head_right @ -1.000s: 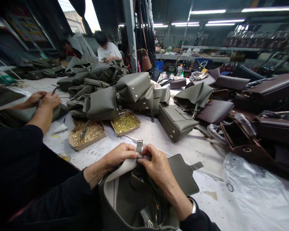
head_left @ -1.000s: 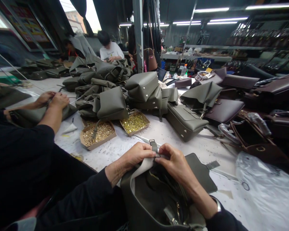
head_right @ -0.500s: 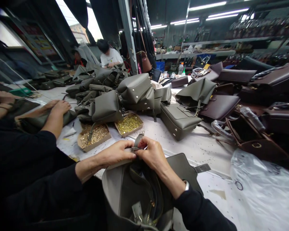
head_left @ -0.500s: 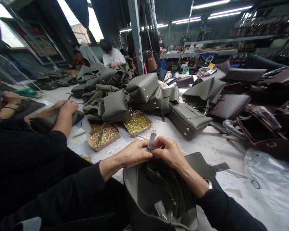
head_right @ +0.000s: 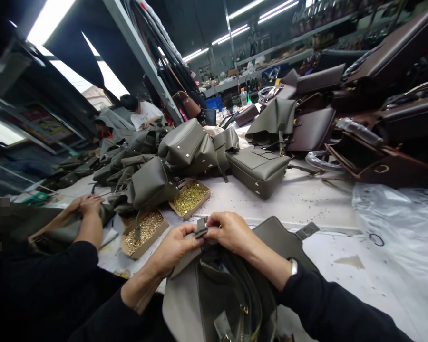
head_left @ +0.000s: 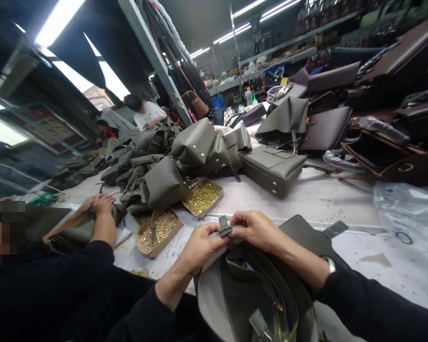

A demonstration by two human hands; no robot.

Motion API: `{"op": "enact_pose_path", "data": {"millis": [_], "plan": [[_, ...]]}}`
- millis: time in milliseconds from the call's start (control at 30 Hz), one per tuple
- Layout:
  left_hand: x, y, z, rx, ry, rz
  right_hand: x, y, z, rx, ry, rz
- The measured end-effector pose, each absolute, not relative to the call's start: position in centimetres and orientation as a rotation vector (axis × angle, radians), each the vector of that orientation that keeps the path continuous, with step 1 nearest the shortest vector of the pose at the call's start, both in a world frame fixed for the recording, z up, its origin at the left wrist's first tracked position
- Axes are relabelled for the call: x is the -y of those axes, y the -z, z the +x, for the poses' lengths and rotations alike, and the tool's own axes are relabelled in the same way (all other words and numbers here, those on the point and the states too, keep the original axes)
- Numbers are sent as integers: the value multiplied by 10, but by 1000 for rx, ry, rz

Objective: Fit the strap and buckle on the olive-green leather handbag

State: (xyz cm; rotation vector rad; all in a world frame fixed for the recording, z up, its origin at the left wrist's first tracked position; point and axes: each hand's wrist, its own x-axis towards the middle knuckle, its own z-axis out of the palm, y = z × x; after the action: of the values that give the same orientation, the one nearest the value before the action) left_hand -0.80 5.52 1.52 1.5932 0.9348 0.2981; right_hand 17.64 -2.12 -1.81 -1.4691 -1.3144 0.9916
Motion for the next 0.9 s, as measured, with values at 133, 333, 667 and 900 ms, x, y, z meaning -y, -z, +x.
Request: {"op": "enact_pose_path", "data": {"millis": [133,333,667,900], "plan": [[-55,-13,-7,-934,-295,1557,25,17,180,1399,-973,-1595],[-57,-6,-8,-882,-262,1484,17,35,186,1229,-1352,-1309],[-63,7,1,-757,-209,1352,12,48,204,1013,-1697,-1016],[-65,18,4,-733,-212,1288,9,66,212,916,-1833,-859]]}}
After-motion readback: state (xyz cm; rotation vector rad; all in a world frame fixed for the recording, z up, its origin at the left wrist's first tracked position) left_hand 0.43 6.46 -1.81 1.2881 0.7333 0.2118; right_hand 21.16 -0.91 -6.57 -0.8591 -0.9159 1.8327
